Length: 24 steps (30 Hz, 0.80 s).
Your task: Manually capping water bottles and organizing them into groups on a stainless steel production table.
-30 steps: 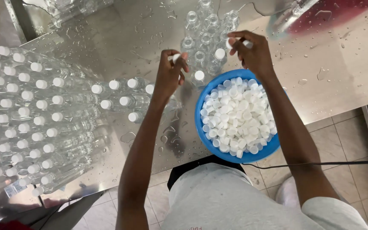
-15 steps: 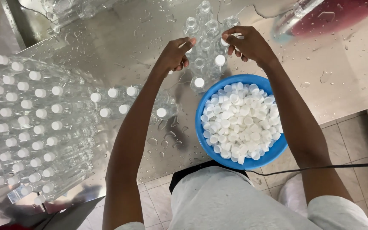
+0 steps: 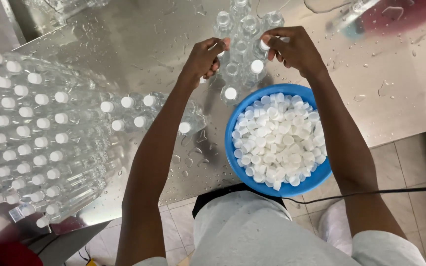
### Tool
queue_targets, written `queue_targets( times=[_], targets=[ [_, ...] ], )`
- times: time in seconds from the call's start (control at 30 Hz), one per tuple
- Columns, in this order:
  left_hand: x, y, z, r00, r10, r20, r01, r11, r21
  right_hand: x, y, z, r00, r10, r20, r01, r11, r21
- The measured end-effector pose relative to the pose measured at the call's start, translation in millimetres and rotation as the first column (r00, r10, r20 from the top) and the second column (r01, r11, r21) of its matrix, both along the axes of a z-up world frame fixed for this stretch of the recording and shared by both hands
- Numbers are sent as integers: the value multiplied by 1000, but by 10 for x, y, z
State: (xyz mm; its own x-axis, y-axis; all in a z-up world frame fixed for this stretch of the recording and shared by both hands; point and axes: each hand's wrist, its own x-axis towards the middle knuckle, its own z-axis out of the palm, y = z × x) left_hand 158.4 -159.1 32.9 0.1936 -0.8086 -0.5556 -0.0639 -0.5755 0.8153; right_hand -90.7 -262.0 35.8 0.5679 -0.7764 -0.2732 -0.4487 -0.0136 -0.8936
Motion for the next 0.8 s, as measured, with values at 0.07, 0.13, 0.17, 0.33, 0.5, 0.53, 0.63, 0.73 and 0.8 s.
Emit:
queue_targets(
  times=[0.07, 0.13, 0.17, 0.33, 0.5, 0.53, 0.63, 0.73, 0.8],
  targets=[
    [11, 28, -19, 1000, 8, 12, -7, 1000, -18, -27, 10, -51, 999, -11, -42, 10, 1000, -23],
    [-16, 18, -93, 1000, 20, 3, -20, 999, -34, -5, 26, -151, 998, -48, -42, 44, 995, -85],
    [-22, 31, -120, 999, 44, -9, -45, 998, -42, 20, 36, -194, 996, -73, -43, 66, 988, -139],
    [-20, 134, 121, 996, 83, -43, -82, 996, 26, -152, 263, 135, 929, -350, 122, 325, 927, 185],
    [117, 537, 21, 897, 295, -329, -284, 955, 84, -654, 490, 80, 795, -571, 208, 370, 726, 579],
    [186, 632, -59, 861, 219, -458, -238, 971, 17, -736, 519, -10, 796, -573, 196, 344, 694, 633],
    [119, 925, -98, 782, 84, -618, -176, 980, -89, -924, 656, -178, 808, -534, 251, 240, 686, 687],
    [-173, 1281, -158, 715, 43, -698, -166, 980, -110, -1012, 915, -164, 841, -445, 309, 151, 740, 655],
    [-356, 1406, -265, 683, 31, -730, -166, 980, -114, -1012, 1034, -120, 860, -404, 313, 140, 775, 616]
  ],
)
